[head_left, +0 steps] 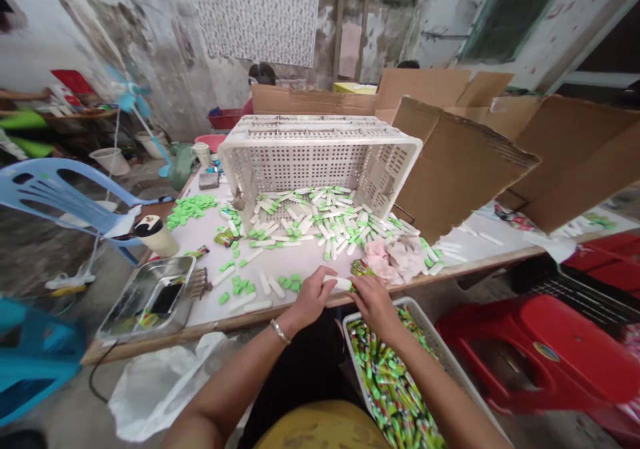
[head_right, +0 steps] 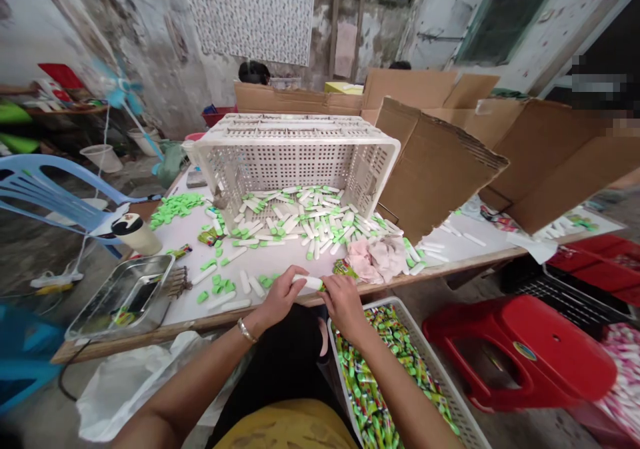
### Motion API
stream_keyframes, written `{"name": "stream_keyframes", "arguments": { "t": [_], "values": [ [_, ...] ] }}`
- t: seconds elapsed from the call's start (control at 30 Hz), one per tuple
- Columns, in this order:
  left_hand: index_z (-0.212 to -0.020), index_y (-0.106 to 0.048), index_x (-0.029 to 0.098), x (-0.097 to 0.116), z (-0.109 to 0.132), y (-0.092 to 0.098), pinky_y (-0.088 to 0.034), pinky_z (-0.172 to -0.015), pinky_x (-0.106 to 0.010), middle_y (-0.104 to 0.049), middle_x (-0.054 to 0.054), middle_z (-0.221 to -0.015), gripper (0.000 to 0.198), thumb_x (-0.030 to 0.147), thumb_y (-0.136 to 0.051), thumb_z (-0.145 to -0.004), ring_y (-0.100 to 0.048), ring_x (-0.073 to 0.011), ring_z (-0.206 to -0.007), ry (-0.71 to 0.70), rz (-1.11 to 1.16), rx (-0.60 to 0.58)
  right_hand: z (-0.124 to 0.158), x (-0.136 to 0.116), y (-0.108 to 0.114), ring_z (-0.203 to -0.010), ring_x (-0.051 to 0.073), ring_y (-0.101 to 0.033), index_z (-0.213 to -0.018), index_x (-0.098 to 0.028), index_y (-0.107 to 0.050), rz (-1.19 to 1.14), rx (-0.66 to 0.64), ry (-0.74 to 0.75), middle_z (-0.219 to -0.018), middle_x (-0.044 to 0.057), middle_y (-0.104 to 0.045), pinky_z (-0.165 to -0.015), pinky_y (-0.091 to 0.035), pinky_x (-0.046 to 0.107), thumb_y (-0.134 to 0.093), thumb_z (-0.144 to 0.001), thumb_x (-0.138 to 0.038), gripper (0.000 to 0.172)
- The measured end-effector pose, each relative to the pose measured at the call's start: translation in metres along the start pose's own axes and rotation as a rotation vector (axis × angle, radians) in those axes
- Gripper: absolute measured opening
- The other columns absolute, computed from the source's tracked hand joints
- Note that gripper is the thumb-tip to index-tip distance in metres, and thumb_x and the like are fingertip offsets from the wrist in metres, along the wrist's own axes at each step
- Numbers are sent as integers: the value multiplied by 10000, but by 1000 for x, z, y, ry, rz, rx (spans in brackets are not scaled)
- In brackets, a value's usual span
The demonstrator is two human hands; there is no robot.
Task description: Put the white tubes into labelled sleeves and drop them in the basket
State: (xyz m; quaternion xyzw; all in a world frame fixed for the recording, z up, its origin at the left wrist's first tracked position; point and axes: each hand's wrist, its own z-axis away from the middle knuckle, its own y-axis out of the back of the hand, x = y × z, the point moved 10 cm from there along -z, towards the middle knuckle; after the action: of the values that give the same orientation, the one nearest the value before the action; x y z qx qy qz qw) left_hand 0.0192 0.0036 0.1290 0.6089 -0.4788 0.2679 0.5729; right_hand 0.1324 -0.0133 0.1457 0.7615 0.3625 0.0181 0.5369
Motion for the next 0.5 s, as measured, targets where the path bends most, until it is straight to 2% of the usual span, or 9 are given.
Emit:
{"name": "stream_keyframes", "arguments": {
  "t": [0.1, 0.17, 0.27, 0.33, 0.37, 0.43, 0.5],
  "values": [
    [-984, -508, 173, 9, 7, 2, -398, -657, -246, -566, -23, -784, 224, 302, -366, -870, -508, -132, -683, -89, -83, 49, -3, -4, 9, -864, 219, -535, -1038, -211, -551, -3, 47, 65, -887, 68, -618, -774, -335, 360, -454, -852, -240, 212],
    [-1011, -502, 170, 22, 14, 5, -411, -703, -265, -582, -55, -847, 209, 263, -379, -870, -533, -147, -754, -238, -206, 113, -4, -4, 21, -923, 232, -524, -1048, -217, -555, 29, 128, 62, -952, 80, -608, -822, -322, 395, -480, -840, -254, 224],
    [-1001, -519, 187, 41, 32, 4, -412, -737, -299, -593, -76, -879, 181, 183, -430, -843, -542, -164, -805, -510, -430, 220, 4, 11, 46, -1040, 284, -458, -1089, -197, -544, 30, 377, -147, -1078, 131, -538, -870, -314, 458, -537, -798, -330, 320],
    [-976, -530, 208, 45, 41, 4, -413, -722, -309, -597, -72, -869, 187, 137, -450, -823, -543, -165, -793, -615, -538, 286, 18, 30, 49, -1007, 280, -474, -1082, -172, -538, -147, 500, -373, -1042, 139, -535, -848, -360, 449, -540, -782, -388, 369],
    [-965, -533, 214, 45, 44, 5, -414, -715, -310, -596, -70, -865, 192, 122, -454, -816, -544, -164, -790, -638, -572, 317, 24, 40, 41, -943, 263, -508, -1049, -167, -546, -306, 513, -491, -978, 126, -556, -812, -397, 427, -525, -782, -416, 366],
    [-950, -536, 221, 43, 47, 5, -419, -714, -313, -594, -71, -871, 192, 114, -460, -810, -544, -166, -807, -656, -598, 350, 32, 55, 9, -806, 227, -560, -969, -168, -564, -714, 445, -705, -844, 89, -592, -708, -455, 374, -472, -792, -475, 366],
    [-948, -537, 222, 41, 46, 2, -423, -729, -319, -590, -77, -894, 180, 129, -461, -815, -543, -170, -836, -651, -558, 320, 30, 54, -24, -738, 207, -581, -913, -173, -586, -1117, 340, -826, -779, 68, -611, -637, -475, 339, -450, -789, -514, 387]
  ]
}}
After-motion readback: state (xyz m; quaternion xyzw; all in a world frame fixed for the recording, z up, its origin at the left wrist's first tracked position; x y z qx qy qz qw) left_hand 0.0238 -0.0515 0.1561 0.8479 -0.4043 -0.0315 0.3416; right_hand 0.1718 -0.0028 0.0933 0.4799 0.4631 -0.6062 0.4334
